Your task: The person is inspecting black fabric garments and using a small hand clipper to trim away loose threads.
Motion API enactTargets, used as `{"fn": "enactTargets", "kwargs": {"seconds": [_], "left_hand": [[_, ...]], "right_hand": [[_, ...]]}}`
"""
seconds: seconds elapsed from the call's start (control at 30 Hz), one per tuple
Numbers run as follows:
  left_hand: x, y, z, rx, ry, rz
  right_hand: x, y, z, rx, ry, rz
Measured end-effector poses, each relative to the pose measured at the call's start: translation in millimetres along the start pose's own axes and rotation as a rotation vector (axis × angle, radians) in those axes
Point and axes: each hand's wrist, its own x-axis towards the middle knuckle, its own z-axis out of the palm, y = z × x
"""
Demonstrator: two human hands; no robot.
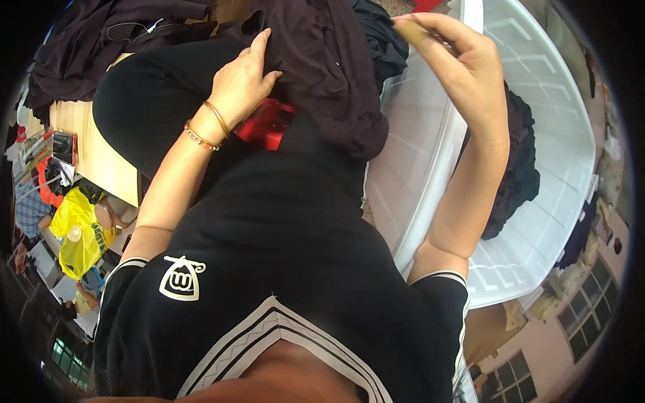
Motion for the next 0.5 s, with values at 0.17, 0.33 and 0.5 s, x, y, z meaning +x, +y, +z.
{"fn": "enactTargets", "kwargs": {"seconds": [0.17,0.33,0.5], "left_hand": [[7,1,2,-0.068,-0.107,-0.039],[15,5,-25,-1.206,-0.114,0.024],[24,34,-78,-1.681,-0.196,-0.028]], "right_hand": [[14,-20,26,-0.013,-0.324,-0.103],[14,-20,56,-0.093,-0.314,-0.004],[12,-38,70,0.021,-0.198,-0.016]]}}
